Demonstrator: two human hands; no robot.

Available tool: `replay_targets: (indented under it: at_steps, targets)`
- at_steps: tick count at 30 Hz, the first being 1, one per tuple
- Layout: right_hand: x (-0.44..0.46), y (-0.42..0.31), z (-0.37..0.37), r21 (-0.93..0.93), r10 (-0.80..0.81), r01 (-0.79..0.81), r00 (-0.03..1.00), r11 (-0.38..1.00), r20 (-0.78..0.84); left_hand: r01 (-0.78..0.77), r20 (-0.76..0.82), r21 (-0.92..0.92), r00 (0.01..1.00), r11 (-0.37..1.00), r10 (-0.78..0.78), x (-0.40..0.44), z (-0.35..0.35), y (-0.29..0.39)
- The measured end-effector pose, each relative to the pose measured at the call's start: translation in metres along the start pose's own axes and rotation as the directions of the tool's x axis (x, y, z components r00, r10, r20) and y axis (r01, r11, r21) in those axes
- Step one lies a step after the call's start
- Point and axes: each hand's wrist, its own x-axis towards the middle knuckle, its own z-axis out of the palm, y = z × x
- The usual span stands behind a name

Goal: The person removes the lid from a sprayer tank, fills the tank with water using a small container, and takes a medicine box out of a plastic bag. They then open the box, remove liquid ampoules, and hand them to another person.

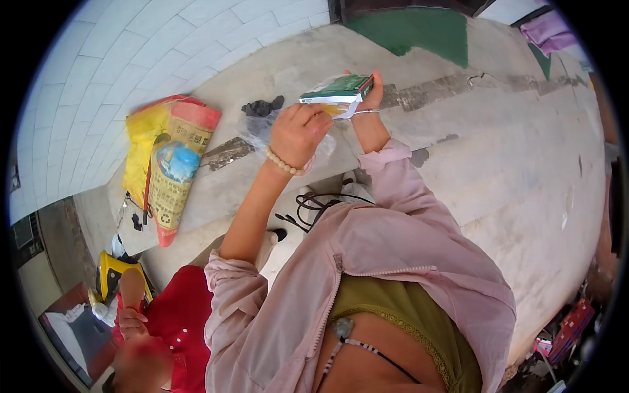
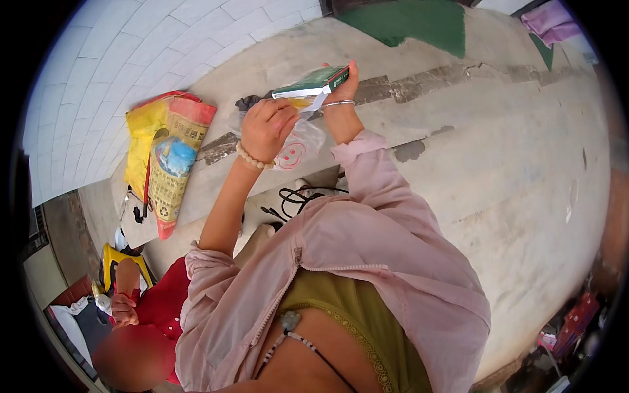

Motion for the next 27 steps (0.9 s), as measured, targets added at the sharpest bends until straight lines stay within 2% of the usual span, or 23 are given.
replay_targets:
  at_steps: [3, 6, 8, 12, 14, 15, 17, 18, 20, 21, 23, 25, 27]
  targets:
    - [-0.001, 0.002, 0.006, 0.036, 0.001, 0.0, 1.0, 0.999, -0.01, 0.028, -0.001, -0.024, 1.0, 0.999, -0.028, -0.001, -0.003, -0.002]
    - [0.008, 0.005, 0.002, 0.009, 0.001, -0.001, 0.999, 1.0, 0.042, 0.12, 0.081, -0.014, 0.99, 0.993, -0.119, 0.003, -0.008, -0.006]
    - [0.008, 0.008, 0.006, 0.005, -0.002, 0.002, 0.998, 1.0, 0.067, 0.124, 0.235, -0.015, 0.965, 0.992, -0.117, 0.007, -0.015, -0.007]
    - [0.007, 0.012, 0.007, -0.013, 0.013, -0.012, 0.995, 1.0, 0.095, 0.257, 0.294, -0.089, 0.93, 0.962, -0.221, 0.015, -0.025, -0.003]
    - [0.001, 0.013, 0.014, -0.054, 0.026, -0.021, 0.996, 0.998, 0.087, 0.246, 0.422, -0.074, 0.886, 0.966, -0.194, 0.016, -0.026, -0.004]
    - [-0.003, 0.015, 0.016, -0.091, 0.033, -0.025, 0.996, 0.996, 0.082, 0.264, 0.422, -0.067, 0.881, 0.962, -0.212, 0.015, -0.026, -0.004]
    - [-0.009, 0.02, 0.02, -0.098, 0.064, -0.056, 0.994, 0.994, 0.086, 0.175, 0.461, -0.021, 0.875, 0.984, -0.146, 0.015, -0.026, -0.006]
    - [-0.011, 0.021, 0.021, -0.098, 0.076, -0.067, 0.993, 0.993, 0.09, 0.189, 0.46, -0.012, 0.873, 0.982, -0.163, 0.015, -0.025, -0.005]
    - [-0.004, 0.022, 0.016, -0.105, 0.062, -0.054, 0.995, 0.993, 0.075, 0.129, 0.507, 0.129, 0.843, 0.983, -0.178, 0.017, -0.022, -0.001]
    - [-0.001, 0.023, 0.013, -0.107, 0.033, -0.026, 0.998, 0.994, 0.06, 0.136, 0.505, 0.137, 0.842, 0.981, -0.187, 0.014, -0.018, -0.001]
    - [0.001, 0.025, 0.01, -0.081, 0.057, -0.052, 0.996, 0.995, 0.069, -0.009, 0.345, 0.247, 0.935, 0.969, -0.079, 0.009, -0.01, -0.001]
    - [0.006, 0.024, 0.007, -0.078, 0.052, -0.044, 0.993, 0.996, 0.104, -0.016, 0.329, 0.235, 0.942, 0.972, -0.064, 0.007, -0.007, -0.006]
    - [0.011, 0.024, 0.003, -0.079, 0.064, -0.054, 0.99, 0.995, 0.125, 0.004, 0.311, 0.148, 0.949, 0.989, -0.051, 0.005, -0.006, -0.009]
